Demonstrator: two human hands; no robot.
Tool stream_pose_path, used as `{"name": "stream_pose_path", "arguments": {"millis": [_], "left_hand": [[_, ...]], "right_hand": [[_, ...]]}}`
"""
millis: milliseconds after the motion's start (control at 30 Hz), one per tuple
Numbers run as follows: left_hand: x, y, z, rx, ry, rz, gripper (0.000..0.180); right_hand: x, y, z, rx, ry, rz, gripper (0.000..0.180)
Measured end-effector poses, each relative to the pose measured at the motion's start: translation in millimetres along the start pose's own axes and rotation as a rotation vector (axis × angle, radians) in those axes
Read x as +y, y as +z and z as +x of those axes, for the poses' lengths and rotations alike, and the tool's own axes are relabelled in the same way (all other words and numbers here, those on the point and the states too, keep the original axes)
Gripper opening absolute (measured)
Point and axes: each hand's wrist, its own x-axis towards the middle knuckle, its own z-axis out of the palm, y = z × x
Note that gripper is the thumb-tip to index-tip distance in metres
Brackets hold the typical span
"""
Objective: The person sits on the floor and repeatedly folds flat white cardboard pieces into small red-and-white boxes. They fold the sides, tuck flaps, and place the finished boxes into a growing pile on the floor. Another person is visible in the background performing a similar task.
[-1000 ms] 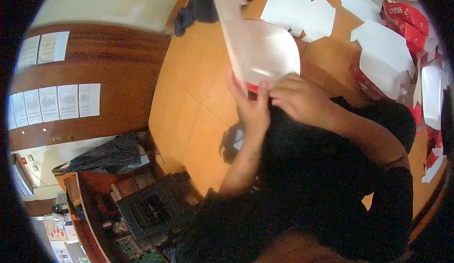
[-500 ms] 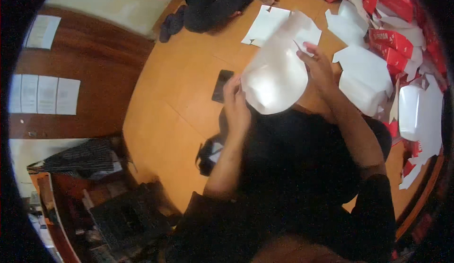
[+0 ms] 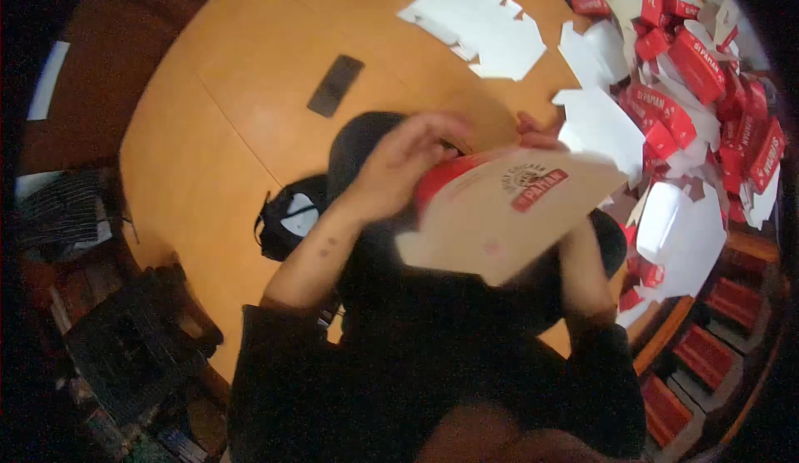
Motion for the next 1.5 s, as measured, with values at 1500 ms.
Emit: {"name": "stream_pose_path", "arguments": {"millis": [1500], "left_hand": [[-8,96,-103,0.657,-0.795,-0.297,0.028]], "right_hand": [[-14,22,-216,0.557,0.434,0.019,0.033]]}}
